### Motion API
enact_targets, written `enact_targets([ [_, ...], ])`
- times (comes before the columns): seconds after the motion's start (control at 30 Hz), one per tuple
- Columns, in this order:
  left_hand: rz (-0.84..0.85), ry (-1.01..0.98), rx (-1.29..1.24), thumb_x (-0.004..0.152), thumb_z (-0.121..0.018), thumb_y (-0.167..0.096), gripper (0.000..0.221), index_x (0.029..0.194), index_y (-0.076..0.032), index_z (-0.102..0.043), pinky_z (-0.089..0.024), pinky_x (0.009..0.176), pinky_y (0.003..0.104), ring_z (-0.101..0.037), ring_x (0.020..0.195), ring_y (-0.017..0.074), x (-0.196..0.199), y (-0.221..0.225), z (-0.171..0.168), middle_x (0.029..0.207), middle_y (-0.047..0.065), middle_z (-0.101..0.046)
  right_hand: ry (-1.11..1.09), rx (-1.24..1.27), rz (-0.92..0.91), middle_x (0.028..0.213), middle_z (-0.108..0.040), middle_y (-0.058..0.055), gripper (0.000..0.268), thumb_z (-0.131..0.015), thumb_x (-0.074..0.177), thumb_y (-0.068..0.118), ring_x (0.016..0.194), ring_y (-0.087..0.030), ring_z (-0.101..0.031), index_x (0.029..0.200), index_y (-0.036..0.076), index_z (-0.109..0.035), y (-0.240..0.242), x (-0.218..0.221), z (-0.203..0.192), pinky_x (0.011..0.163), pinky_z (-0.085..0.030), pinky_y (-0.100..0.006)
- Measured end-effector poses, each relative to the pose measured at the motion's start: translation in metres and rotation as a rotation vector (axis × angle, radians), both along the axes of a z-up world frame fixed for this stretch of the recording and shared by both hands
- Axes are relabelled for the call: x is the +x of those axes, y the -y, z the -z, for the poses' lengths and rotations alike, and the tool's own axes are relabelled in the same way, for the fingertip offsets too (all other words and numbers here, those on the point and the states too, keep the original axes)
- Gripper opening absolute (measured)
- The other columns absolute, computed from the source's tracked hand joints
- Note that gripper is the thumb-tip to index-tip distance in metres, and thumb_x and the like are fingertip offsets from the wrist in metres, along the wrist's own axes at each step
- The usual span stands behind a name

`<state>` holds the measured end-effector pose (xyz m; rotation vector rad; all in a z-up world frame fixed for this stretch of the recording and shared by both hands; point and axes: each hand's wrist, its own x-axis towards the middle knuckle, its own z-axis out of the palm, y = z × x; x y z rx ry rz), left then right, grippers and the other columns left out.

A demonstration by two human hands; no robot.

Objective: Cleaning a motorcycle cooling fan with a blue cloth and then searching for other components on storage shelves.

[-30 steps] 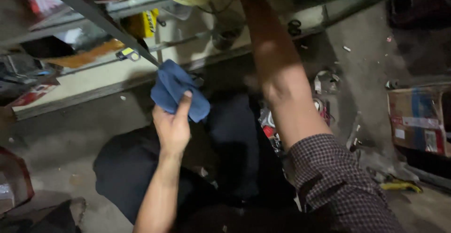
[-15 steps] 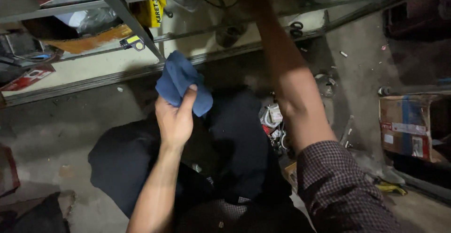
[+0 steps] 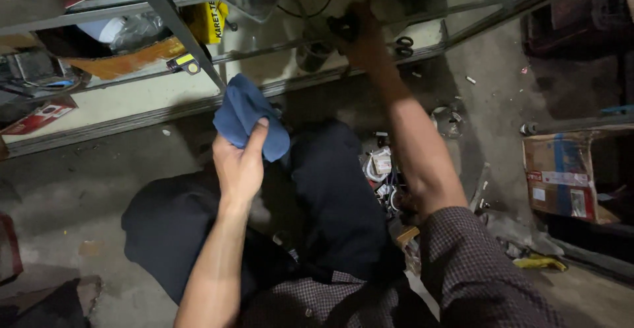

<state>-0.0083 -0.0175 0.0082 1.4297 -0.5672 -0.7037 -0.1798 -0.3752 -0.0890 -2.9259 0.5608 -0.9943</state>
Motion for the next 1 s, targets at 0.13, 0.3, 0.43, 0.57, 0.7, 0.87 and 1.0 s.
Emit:
enact_targets([
  [0.13,-0.010,-0.018,0.000,0.096,-0.075,-0.018,0.026,0.113,0.000,-0.069,-0.055,0.091,0.029,-0.067,0.097,0.0118,0.007,-0.006,0.003,0.106,0.005,-0.074,0.113,0.515,0.288,0.108,-0.069,-0.015,0.044,-0.085,0.089,0.030,0.102,-0.034,-0.066,0.119,0.007,-0.063,-0.070,-0.053,0.003,0.089,-0.055,-0.047],
  [0.3,0.011,-0.090,-0.084,0.100,-0.076,-0.013,0.022,0.115,0.000,-0.067,-0.054,0.095,0.029,-0.063,0.099,0.0108,0.008,-0.018,0.013,0.109,0.002,-0.070,0.021,0.607,0.611,0.122,-0.069,-0.021,0.073,-0.090,0.077,0.023,0.113,-0.033,-0.064,0.138,0.001,-0.055,-0.150,-0.219,0.116,0.095,-0.051,-0.043],
  [0.43,0.018,0.000,-0.095,0.105,-0.076,-0.010,0.019,0.119,0.000,-0.067,-0.053,0.101,0.029,-0.064,0.104,0.0126,0.016,-0.025,0.015,0.115,0.003,-0.070,0.024,0.895,0.903,0.113,-0.069,-0.019,0.067,-0.092,0.074,0.034,0.106,-0.034,-0.067,0.124,0.004,-0.058,-0.242,-0.304,0.162,0.093,-0.054,-0.045],
  [0.57,0.013,-0.098,-0.139,0.106,-0.075,-0.009,0.017,0.119,0.000,-0.068,-0.054,0.102,0.031,-0.065,0.105,0.0151,0.013,-0.022,0.008,0.115,0.005,-0.070,-0.187,0.931,0.842,0.127,-0.062,-0.022,0.075,-0.092,0.071,0.037,0.117,-0.040,-0.060,0.131,0.007,-0.058,-0.311,-0.350,0.197,0.100,-0.050,-0.048],
  [0.7,-0.048,-0.041,-0.092,0.101,-0.075,-0.011,0.022,0.119,-0.002,-0.068,-0.053,0.099,0.028,-0.064,0.104,0.0128,0.012,-0.010,0.015,0.114,0.002,-0.070,-0.448,1.099,0.954,0.142,-0.049,-0.020,0.075,-0.087,0.070,0.033,0.124,-0.041,-0.055,0.138,0.021,-0.057,-0.319,-0.325,0.185,0.101,-0.048,-0.048],
  [0.87,-0.024,-0.033,-0.127,0.097,-0.076,-0.012,0.026,0.119,-0.001,-0.066,-0.051,0.097,0.028,-0.063,0.103,0.0109,0.000,0.003,0.013,0.113,0.002,-0.069,-0.470,0.776,0.975,0.155,-0.045,-0.022,0.047,-0.078,0.083,0.037,0.131,-0.044,-0.051,0.126,0.019,-0.070,-0.279,-0.243,0.100,0.107,-0.047,-0.049],
  [1.0,0.000,0.027,-0.059,0.098,-0.075,-0.014,0.026,0.118,0.000,-0.067,-0.052,0.095,0.028,-0.064,0.102,0.0107,-0.002,0.008,0.006,0.111,0.003,-0.070,0.004,0.576,0.680,0.141,-0.052,-0.029,0.057,-0.085,0.083,0.035,0.129,-0.049,-0.052,0.122,-0.003,-0.069,-0.195,-0.157,0.062,0.107,-0.044,-0.051],
])
